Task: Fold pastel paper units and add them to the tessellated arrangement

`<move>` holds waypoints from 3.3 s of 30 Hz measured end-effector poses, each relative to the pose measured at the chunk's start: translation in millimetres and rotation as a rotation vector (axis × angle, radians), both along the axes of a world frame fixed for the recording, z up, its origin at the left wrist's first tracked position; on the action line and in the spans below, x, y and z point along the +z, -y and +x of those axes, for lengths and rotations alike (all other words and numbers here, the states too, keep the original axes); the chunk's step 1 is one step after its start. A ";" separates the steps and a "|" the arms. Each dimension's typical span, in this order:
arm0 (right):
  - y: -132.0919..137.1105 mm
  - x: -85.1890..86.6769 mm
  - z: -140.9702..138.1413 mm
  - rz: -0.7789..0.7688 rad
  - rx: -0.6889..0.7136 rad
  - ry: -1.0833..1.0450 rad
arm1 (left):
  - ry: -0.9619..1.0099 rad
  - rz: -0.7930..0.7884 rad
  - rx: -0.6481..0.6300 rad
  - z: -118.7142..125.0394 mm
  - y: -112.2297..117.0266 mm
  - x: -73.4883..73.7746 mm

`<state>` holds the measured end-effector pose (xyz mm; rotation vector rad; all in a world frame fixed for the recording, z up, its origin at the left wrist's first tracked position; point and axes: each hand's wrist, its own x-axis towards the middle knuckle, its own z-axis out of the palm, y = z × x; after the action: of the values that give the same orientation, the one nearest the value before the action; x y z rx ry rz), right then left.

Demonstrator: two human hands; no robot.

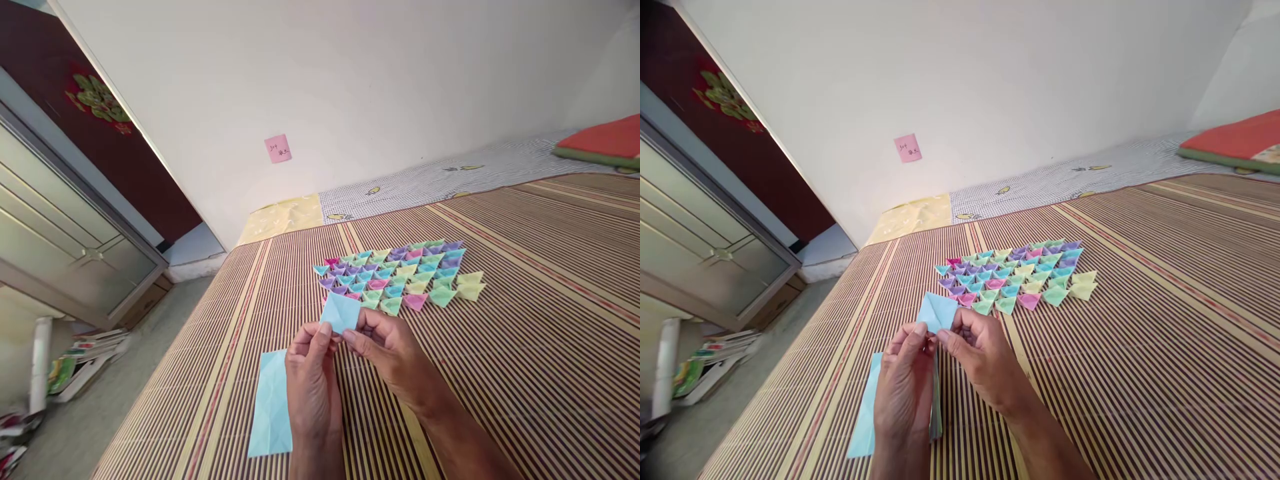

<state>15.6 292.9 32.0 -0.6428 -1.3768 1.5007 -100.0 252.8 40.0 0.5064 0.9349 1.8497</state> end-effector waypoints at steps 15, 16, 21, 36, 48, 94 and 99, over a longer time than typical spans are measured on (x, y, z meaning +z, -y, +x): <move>-0.4 13.8 18.1 0.323 -0.170 0.338 | -0.520 -0.042 -0.043 -9.5 9.5 5.8; -0.8 13.9 19.0 0.350 -0.159 0.361 | -0.551 -0.060 -0.042 -11.8 10.5 5.8; -3.1 12.9 18.3 0.458 -0.211 0.362 | -0.578 -0.090 -0.067 -18.0 9.1 2.8; 5.2 20.4 11.1 0.428 -0.236 0.043 | -0.672 0.184 0.047 -15.1 17.3 15.7; 10.4 23.5 7.5 0.373 -0.338 0.079 | -0.757 0.066 0.117 -5.6 18.1 23.4; 6.0 12.1 0.4 0.274 -0.335 0.231 | -0.612 -0.169 0.100 -2.9 14.2 6.1; 4.3 10.9 2.5 0.236 -0.353 0.232 | -0.662 -0.165 0.055 -4.7 13.6 5.3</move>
<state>18.1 288.6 42.8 -0.8773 -1.4958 0.9911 -104.7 239.2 45.3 1.0285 1.5329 1.6491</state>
